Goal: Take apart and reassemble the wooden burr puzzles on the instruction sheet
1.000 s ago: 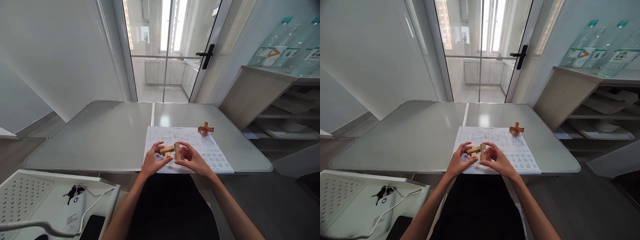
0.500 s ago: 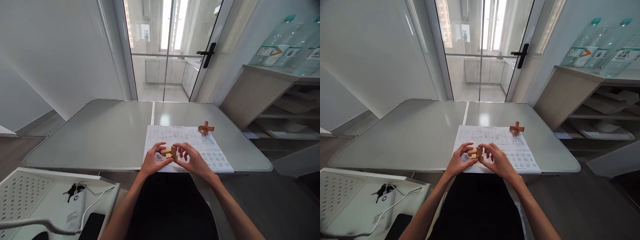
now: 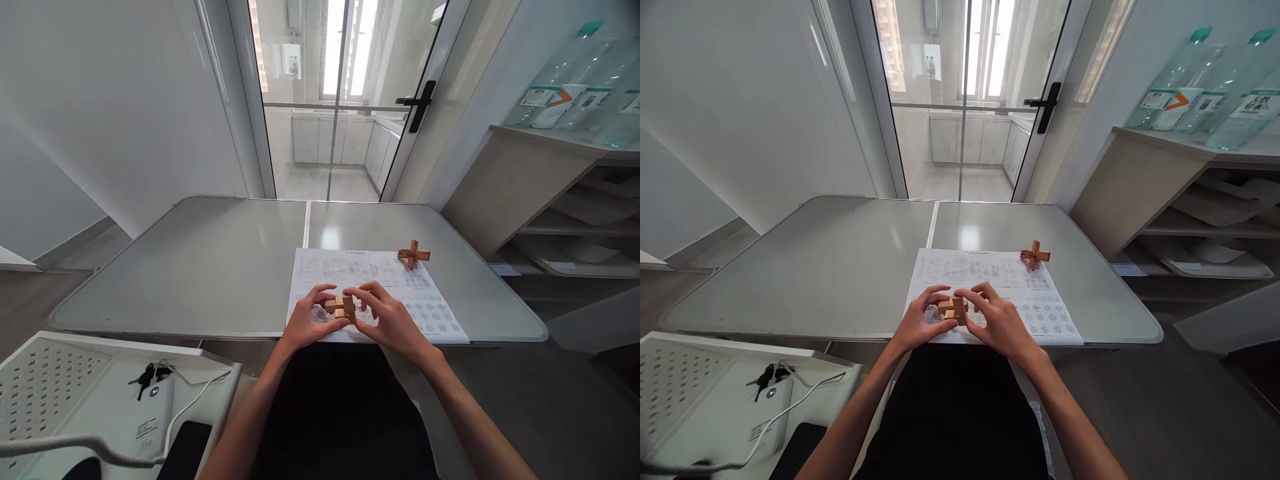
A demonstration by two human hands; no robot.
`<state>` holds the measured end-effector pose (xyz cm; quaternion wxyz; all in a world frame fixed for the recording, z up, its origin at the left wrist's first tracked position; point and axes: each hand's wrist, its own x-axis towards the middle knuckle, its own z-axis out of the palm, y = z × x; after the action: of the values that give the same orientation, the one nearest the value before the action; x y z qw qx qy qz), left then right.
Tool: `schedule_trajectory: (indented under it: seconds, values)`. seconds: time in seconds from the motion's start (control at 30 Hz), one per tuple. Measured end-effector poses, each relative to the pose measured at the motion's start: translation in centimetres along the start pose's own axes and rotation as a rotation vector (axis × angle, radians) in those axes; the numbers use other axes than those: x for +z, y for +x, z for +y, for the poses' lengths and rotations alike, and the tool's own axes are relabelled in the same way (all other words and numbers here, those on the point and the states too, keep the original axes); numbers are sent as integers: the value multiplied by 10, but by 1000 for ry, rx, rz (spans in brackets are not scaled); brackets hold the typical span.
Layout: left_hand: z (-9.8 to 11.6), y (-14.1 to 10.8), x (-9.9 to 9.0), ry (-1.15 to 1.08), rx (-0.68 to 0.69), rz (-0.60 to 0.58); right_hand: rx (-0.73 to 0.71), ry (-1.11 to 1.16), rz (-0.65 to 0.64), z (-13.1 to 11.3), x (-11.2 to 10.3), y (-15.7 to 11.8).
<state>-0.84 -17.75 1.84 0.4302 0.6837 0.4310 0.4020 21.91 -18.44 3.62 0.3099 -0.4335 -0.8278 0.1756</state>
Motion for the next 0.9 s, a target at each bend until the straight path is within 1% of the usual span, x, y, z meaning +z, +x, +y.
schedule_trajectory:
  seconds: [0.07,0.13,0.2,0.27,0.47,0.67,0.73,0.9]
  values:
    - [-2,1,1,19,2,34,25,-50,19,-1,3,0]
    - [-3,1,2,34,3,73,82,-88,14,-2,8,0]
    - [-4,1,3,39,7,103,149,-92,-25,-2,14,0]
    - [-5,2,4,42,10,120,201,-51,-67,-3,19,1]
    - [-7,2,5,54,-10,156,298,180,-93,-10,28,6]
    - [-9,2,6,68,26,177,341,576,-154,-13,27,9]
    - [-10,2,7,91,36,179,356,674,-178,-12,26,9]
    - [-11,1,7,96,25,179,384,731,-230,-8,24,8]
